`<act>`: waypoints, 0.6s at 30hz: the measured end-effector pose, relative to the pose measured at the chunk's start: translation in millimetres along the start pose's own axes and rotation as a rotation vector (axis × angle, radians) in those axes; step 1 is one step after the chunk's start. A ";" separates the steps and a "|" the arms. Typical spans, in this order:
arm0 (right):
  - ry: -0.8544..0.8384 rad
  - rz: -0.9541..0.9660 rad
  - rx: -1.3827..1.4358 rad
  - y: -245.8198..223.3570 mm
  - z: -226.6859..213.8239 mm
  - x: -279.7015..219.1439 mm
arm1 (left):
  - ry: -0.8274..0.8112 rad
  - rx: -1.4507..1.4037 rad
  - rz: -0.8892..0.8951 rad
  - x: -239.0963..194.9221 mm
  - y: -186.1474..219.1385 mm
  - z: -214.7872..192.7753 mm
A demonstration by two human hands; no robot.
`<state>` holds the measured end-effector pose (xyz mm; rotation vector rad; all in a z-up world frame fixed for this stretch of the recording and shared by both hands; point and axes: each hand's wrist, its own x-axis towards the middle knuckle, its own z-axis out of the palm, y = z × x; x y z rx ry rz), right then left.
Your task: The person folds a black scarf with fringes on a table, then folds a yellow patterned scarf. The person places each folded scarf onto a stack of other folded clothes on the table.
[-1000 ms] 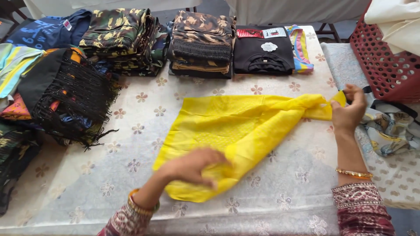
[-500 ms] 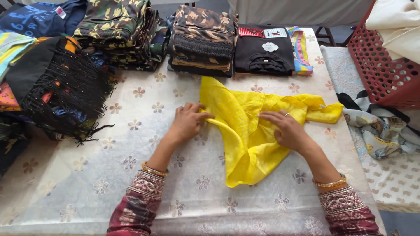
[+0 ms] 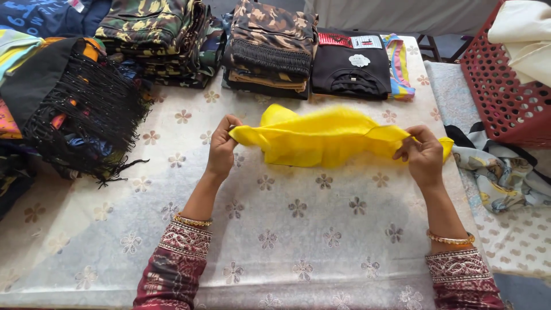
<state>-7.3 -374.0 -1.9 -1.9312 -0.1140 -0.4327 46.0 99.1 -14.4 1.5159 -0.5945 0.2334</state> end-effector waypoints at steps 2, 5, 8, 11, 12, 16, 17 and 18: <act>0.062 0.116 0.315 0.3 -1.2 2.7 | 0.123 -0.409 -0.160 -5.6 -12.7 -3.0; 0.108 0.096 0.262 3.7 0.7 1.4 | 0.200 -0.463 -0.208 -0.9 2.3 4.7; 0.067 -0.138 0.197 2.8 -7.5 0.8 | 0.243 -0.327 -0.278 11.2 43.3 2.9; 0.149 -0.119 -0.016 -18.7 -14.9 1.2 | 0.298 -0.320 -0.247 10.7 32.3 -19.4; 0.148 -0.118 -0.015 -17.9 -19.2 2.5 | 0.299 -0.319 -0.248 8.9 25.5 -27.0; 0.212 -0.077 -0.232 -17.2 -36.3 5.4 | 0.325 -0.282 -0.109 1.6 21.8 -48.4; 0.210 -0.125 -0.367 -17.2 -40.2 6.1 | 0.333 -0.292 -0.127 1.8 26.5 -51.9; 0.214 -0.127 -0.367 -9.5 -42.6 7.5 | 0.330 -0.292 -0.123 2.0 27.5 -52.5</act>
